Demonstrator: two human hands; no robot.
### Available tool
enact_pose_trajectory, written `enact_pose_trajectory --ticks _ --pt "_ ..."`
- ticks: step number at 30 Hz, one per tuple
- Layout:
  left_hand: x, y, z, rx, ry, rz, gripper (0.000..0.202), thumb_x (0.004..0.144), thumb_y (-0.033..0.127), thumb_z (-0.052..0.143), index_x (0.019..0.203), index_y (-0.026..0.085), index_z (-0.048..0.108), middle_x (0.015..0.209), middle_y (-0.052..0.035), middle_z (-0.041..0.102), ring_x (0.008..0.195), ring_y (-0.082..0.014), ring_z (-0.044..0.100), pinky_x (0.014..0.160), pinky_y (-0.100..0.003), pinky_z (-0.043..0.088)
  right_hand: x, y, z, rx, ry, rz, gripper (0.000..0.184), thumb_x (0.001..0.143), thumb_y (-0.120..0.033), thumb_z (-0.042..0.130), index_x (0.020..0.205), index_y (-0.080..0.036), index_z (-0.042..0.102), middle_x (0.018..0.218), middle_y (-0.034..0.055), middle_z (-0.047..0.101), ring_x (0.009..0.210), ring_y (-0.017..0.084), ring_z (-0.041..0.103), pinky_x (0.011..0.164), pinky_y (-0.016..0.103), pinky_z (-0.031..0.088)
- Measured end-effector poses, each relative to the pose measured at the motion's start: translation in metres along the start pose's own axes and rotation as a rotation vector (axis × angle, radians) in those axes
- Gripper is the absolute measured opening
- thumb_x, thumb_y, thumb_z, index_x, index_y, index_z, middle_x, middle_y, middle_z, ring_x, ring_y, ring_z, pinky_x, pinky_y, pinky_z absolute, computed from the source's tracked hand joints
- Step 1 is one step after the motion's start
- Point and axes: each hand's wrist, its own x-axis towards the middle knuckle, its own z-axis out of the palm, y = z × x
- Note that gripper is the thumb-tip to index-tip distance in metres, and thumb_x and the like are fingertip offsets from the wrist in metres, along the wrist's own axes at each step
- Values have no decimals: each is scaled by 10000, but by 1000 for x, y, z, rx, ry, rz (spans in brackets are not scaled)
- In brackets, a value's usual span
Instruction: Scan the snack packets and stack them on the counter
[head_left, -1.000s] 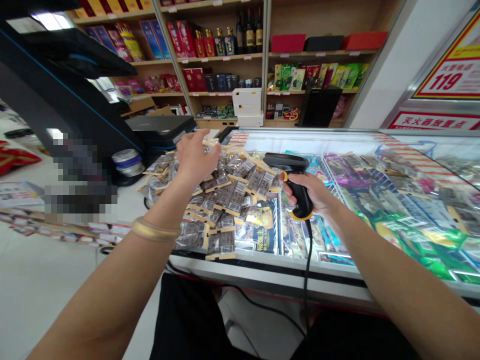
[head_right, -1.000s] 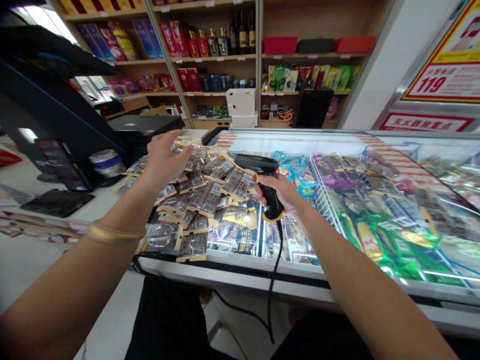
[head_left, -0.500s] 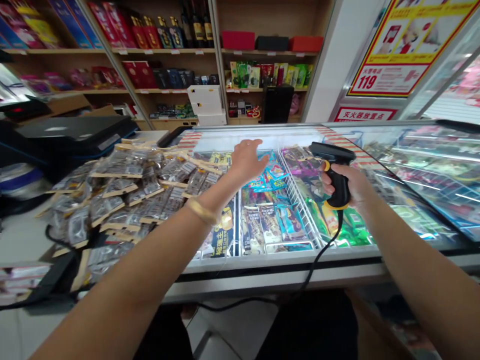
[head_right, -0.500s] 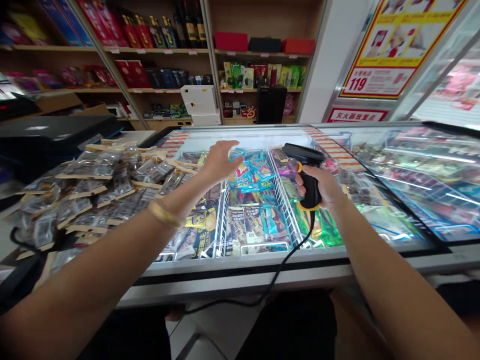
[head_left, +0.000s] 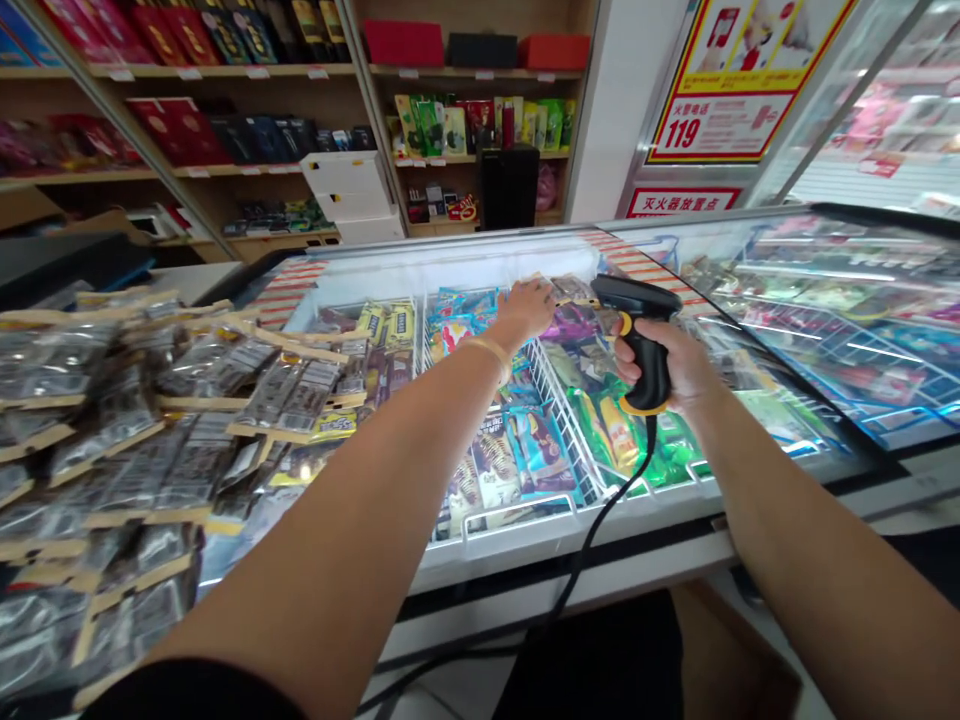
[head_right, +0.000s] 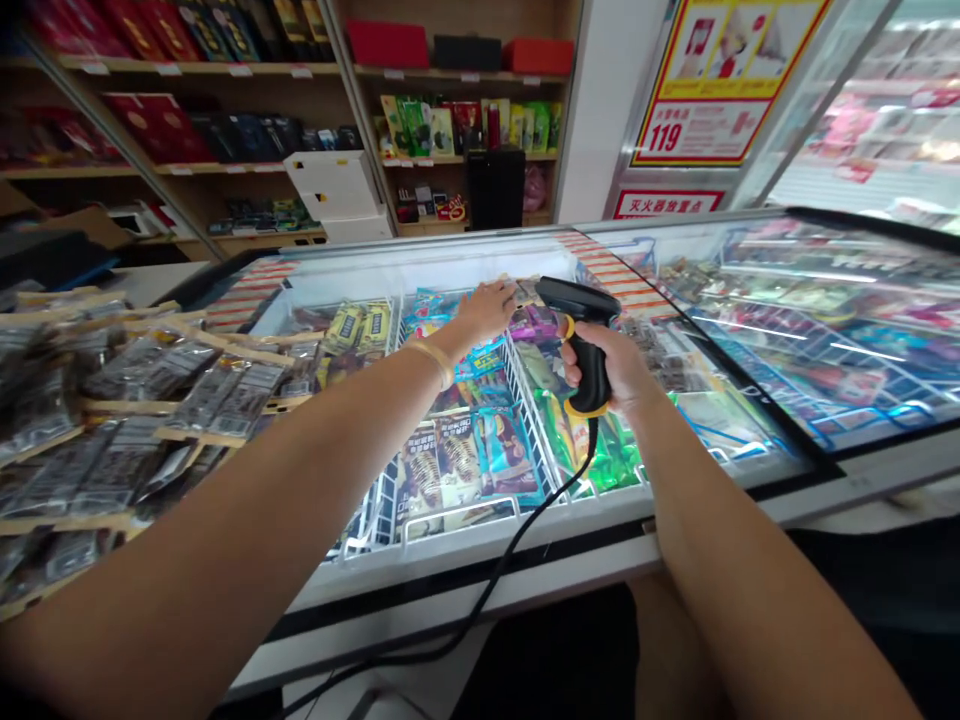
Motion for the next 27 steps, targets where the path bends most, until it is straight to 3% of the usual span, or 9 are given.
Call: enact_pose_trajectory --ticks 5,8,13,18,19,21,24,27 --pt "-19 -5 -19 243 -130 18 258 958 306 531 980 207 768 1139 -140 757 1134 -325 663 1018 -477 459 -1 -1 6 18 9 -6 357 681 -444 786 892 -217 609 590 -31 521 448 116 422 429 274 339" --pt "-33 -10 -33 303 -83 -1 199 899 334 647 974 220 792 1023 -109 780 1029 -298 695 936 -408 505 -3 -1 10 37 15 -5 367 658 -432 806 880 -208 620 580 -34 523 432 106 416 421 268 332" --pt "-44 -15 -38 166 -12 -87 232 801 144 704 1014 150 797 1033 -125 776 996 -264 709 919 -347 525 -7 1 15 29 -11 10 374 659 -428 816 882 -221 600 580 -29 532 430 118 427 420 278 334" --pt "-50 -7 -42 205 11 -117 103 858 182 658 876 150 754 1011 -152 758 1142 -308 672 991 -391 510 -9 3 13 -1 -28 -2 361 683 -442 810 868 -235 578 594 -18 540 438 131 435 421 290 335" --pt "-51 -6 -44 211 39 -146 127 837 168 683 949 148 738 1080 -169 749 1207 -320 642 1000 -400 504 -9 4 13 1 -26 -1 361 684 -441 813 869 -232 583 595 -19 539 439 128 439 425 287 339" --pt "-54 -4 -46 174 104 -232 419 774 139 749 1182 128 655 1254 -225 694 1298 -342 586 983 -410 503 -9 5 13 5 -21 4 365 680 -441 818 873 -228 593 596 -21 540 440 123 443 431 282 345" --pt "-56 -7 -48 19 137 -376 737 695 137 832 1358 129 511 1347 -258 646 1250 -347 622 932 -410 504 -8 6 14 3 -20 11 361 674 -444 817 850 -232 585 597 -21 543 441 126 442 429 285 348" --pt "-60 -13 -53 -183 124 -412 527 697 139 814 1186 141 618 1225 -194 715 1132 -315 681 902 -387 501 -9 8 17 13 -29 30 349 668 -439 809 819 -238 568 597 -22 542 440 129 435 424 287 349"
